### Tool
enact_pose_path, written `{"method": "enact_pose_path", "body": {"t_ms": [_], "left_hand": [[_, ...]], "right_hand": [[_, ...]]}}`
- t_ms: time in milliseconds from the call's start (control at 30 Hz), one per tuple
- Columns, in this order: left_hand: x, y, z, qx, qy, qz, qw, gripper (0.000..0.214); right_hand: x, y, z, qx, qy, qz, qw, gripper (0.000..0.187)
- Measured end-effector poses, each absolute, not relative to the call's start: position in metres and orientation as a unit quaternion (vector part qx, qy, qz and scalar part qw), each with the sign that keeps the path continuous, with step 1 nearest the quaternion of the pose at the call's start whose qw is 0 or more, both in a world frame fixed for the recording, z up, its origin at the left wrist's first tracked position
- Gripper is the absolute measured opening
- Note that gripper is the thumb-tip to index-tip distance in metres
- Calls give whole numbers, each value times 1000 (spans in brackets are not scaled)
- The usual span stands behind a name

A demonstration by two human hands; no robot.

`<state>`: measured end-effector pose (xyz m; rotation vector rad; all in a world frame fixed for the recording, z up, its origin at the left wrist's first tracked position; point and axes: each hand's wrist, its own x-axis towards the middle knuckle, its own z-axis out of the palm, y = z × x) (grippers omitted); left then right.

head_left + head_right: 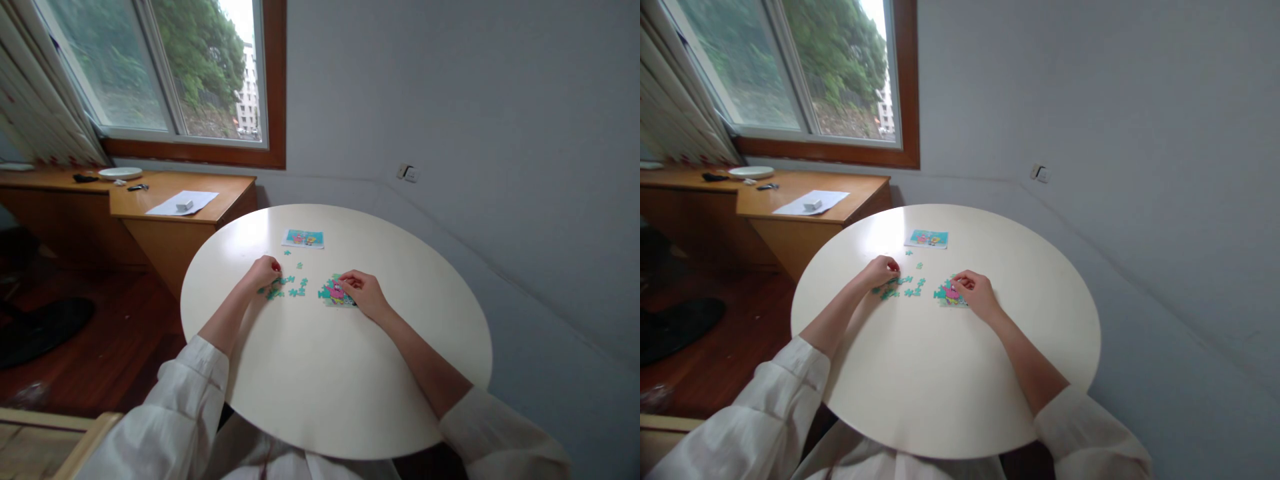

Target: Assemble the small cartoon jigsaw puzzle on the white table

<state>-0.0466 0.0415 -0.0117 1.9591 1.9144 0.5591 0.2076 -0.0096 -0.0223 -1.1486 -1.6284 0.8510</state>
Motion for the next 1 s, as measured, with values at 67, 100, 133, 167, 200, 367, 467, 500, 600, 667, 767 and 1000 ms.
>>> {"method": "enact_pose_path", "body": {"t_ms": [67, 100, 133, 167, 200, 367, 467, 500, 600, 667, 767, 1000], "left_hand": [[-45, 41, -12, 694, 671, 194, 174, 11], [-45, 41, -12, 696, 668, 194, 177, 11], [-45, 42, -13, 698, 665, 196, 181, 11], [-46, 42, -13, 698, 662, 200, 185, 12], [-46, 42, -14, 697, 659, 207, 190, 13], [-44, 40, -13, 676, 639, 288, 228, 14], [-40, 35, -8, 652, 591, 364, 307, 14], [-37, 33, -6, 641, 567, 385, 346, 16], [-25, 24, 0, 611, 499, 420, 450, 27], [-15, 17, 3, 599, 473, 421, 490, 31], [3, 4, 5, 591, 445, 408, 535, 33], [23, -10, 2, 594, 393, 397, 579, 35]], "right_hand": [[208, -9, -23, -468, -664, 348, 467, 22], [208, -9, -23, -468, -664, 347, 467, 23], [208, -9, -23, -469, -665, 347, 467, 23], [208, -9, -23, -470, -664, 346, 467, 23], [208, -9, -23, -470, -664, 346, 467, 23], [208, -9, -22, -470, -663, 348, 467, 24], [208, -9, -22, -472, -665, 344, 466, 24], [209, -8, -22, -472, -665, 343, 466, 23], [208, -8, -22, -472, -663, 340, 471, 24], [206, -10, -21, -463, -660, 352, 476, 25], [201, -13, -18, -427, -675, 393, 456, 31], [192, -21, -14, -385, -699, 422, 430, 25]]}}
